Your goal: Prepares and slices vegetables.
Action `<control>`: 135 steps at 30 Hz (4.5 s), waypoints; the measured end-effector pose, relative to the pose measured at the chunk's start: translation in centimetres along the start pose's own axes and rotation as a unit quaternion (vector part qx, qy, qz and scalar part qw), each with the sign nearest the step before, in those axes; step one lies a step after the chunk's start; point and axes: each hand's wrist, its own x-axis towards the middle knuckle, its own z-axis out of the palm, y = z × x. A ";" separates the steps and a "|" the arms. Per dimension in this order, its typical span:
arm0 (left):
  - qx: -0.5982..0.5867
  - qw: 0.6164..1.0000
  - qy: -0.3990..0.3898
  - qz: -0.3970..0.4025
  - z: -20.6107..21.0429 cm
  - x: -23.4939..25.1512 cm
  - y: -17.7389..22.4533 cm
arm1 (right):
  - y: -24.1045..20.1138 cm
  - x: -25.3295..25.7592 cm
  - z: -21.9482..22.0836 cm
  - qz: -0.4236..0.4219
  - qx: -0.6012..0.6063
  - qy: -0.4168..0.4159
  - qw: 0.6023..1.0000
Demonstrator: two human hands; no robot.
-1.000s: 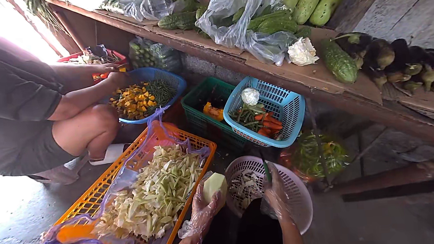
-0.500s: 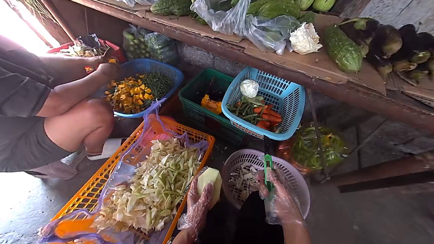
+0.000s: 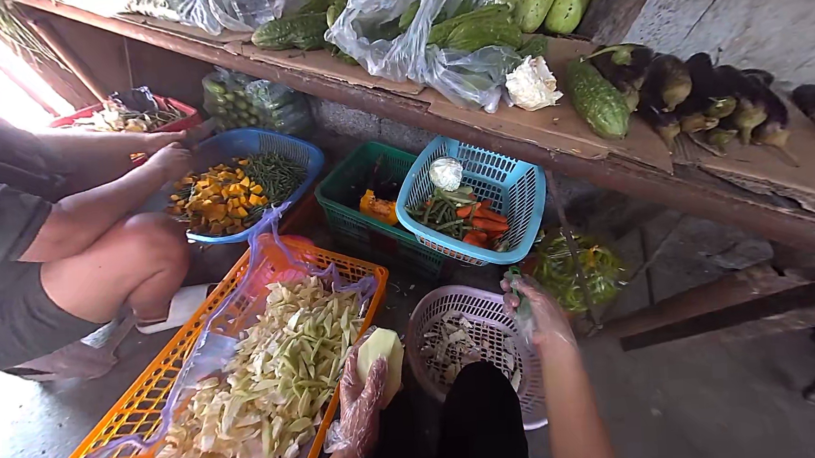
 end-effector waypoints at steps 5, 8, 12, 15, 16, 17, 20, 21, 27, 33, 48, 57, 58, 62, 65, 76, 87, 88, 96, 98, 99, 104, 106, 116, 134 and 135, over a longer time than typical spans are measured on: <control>-0.010 1.000 -0.007 0.004 -0.2 0.1 -0.2 | -0.1 -3.8 -2.4 -0.009 0.036 -0.096 0.995; -0.006 1.000 -0.008 0.006 -0.3 0.1 -0.4 | -0.4 -6.6 -3.7 -0.056 0.061 -0.190 0.978; -0.010 1.000 0.002 0.004 -0.1 0.0 -0.2 | -0.9 -9.2 -3.8 -0.093 0.080 -0.261 0.958; -0.010 1.000 0.000 0.008 -0.1 -0.1 -0.1 | -1.1 -10.2 -3.3 -0.112 0.072 -0.293 0.947; -0.012 1.000 0.001 0.006 -0.1 -0.2 -0.1 | -1.1 -10.4 -3.1 -0.115 0.070 -0.298 0.945; -0.011 1.000 0.002 0.003 -0.1 -0.2 0.0 | -1.1 -10.6 -2.9 -0.117 0.072 -0.304 0.943; -0.003 1.000 0.005 0.002 0.0 -0.1 0.0 | -0.9 -11.1 -2.3 -0.116 0.061 -0.304 0.944; -0.001 1.000 0.005 0.005 -0.1 -0.1 -0.1 | -0.9 -11.2 -2.2 -0.115 0.055 -0.303 0.944; -0.005 1.000 -0.002 0.005 -0.1 0.0 -0.2 | -0.4 -11.0 -1.9 -0.112 0.033 -0.289 0.950; -0.007 1.000 -0.007 0.010 -0.3 0.1 -0.5 | 1.5 -7.9 -2.2 -0.130 -0.079 -0.131 0.980; -0.035 0.999 -0.021 0.017 -0.3 0.2 -0.6 | -2.1 -0.6 -3.1 0.008 -0.129 -0.019 0.991; 0.005 1.000 -0.008 -0.005 -0.1 0.0 0.0 | -2.9 -8.3 -4.7 -0.154 -0.046 -0.181 0.970; 0.005 1.000 -0.007 -0.005 -0.1 0.0 0.0 | -3.0 -8.6 -4.4 -0.156 -0.037 -0.177 0.971; -0.002 1.000 -0.001 -0.008 -0.2 0.0 0.1 | -3.4 -8.4 -2.4 -0.216 -0.129 -0.097 0.963; -0.007 1.000 -0.007 0.001 -0.2 0.0 0.0 | -5.0 -6.7 -0.5 -0.344 -0.318 0.041 0.883; 0.000 1.000 -0.015 0.004 -0.4 -0.3 0.6 | -6.7 7.0 3.5 -0.453 -0.454 0.253 0.724; 0.004 1.000 -0.018 -0.020 -0.4 -0.4 1.0 | 2.2 2.4 -0.9 -0.389 -0.339 0.160 0.842; 0.001 1.000 -0.020 -0.022 -0.3 -0.4 1.1 | 2.0 1.7 -0.6 -0.391 -0.328 0.157 0.845; 0.002 1.000 -0.022 -0.008 -0.2 -0.4 0.9 | -8.0 1.5 7.0 -0.383 -0.467 0.187 0.775; 0.000 1.000 -0.022 -0.001 -0.4 -0.3 0.6 | -8.9 3.7 8.0 -0.368 -0.464 0.202 0.780; 0.000 1.000 -0.021 0.002 -0.5 -0.3 0.4 | -9.0 4.6 8.2 -0.348 -0.465 0.202 0.788; -0.002 1.000 -0.022 0.004 -0.7 -0.1 0.2 | -4.6 4.5 7.1 -0.290 -0.488 0.152 0.809; -0.002 1.000 -0.026 0.002 -0.7 -0.2 0.2 | -2.5 4.0 6.2 -0.271 -0.473 0.111 0.831; -0.015 1.000 -0.023 0.003 -0.5 -0.3 0.2 | -9.6 4.8 8.3 -0.235 -0.083 -0.056 0.967; -0.176 0.967 -0.165 -0.080 -4.0 0.7 3.6 | 10.2 -9.5 3.9 -0.023 -0.120 -0.254 0.960; -0.207 0.958 -0.170 -0.100 -4.3 0.6 4.0 | 10.4 -10.1 4.5 -0.038 -0.137 -0.275 0.951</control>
